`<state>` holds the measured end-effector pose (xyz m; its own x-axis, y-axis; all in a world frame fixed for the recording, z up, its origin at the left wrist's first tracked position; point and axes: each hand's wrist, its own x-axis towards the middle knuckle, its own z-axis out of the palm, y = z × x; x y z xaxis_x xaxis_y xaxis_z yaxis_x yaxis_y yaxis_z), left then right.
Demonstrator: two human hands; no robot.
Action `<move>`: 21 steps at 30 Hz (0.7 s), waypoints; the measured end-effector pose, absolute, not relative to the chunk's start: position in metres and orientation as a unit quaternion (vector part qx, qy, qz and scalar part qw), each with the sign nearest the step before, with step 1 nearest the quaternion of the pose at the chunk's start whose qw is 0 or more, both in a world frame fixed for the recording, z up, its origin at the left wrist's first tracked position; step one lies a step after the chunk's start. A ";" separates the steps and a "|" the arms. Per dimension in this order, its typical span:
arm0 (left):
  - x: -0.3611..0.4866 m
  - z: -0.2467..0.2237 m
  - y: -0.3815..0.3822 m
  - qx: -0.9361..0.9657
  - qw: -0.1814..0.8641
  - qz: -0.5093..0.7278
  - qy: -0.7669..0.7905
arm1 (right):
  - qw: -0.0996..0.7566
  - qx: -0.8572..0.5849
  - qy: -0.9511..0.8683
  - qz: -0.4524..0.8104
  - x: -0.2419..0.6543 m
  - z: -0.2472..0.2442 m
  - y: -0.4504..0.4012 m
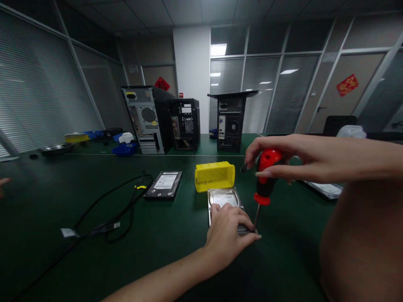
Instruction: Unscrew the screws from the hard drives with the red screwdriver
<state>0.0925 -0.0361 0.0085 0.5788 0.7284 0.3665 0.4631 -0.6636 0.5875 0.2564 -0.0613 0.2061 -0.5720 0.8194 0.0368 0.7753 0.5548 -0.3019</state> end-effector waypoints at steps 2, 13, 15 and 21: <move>0.092 0.008 -0.037 0.866 0.211 0.302 0.338 | 0.090 -0.450 -0.876 0.146 0.258 0.206 -0.060; 0.092 0.008 -0.038 0.877 0.195 0.293 0.327 | 0.092 -0.463 -0.865 0.172 0.265 0.205 -0.054; 0.092 0.009 -0.038 0.877 0.196 0.290 0.328 | 0.090 -0.462 -0.867 0.165 0.267 0.205 -0.053; 0.092 0.009 -0.038 0.875 0.202 0.296 0.325 | 0.081 -0.505 -0.848 0.135 0.270 0.205 -0.048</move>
<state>0.0917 -0.0378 0.0085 0.6141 0.6880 0.3867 0.4497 -0.7077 0.5449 0.2697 -0.0482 0.2047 -0.4761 0.8794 0.0003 0.8358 0.4525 -0.3110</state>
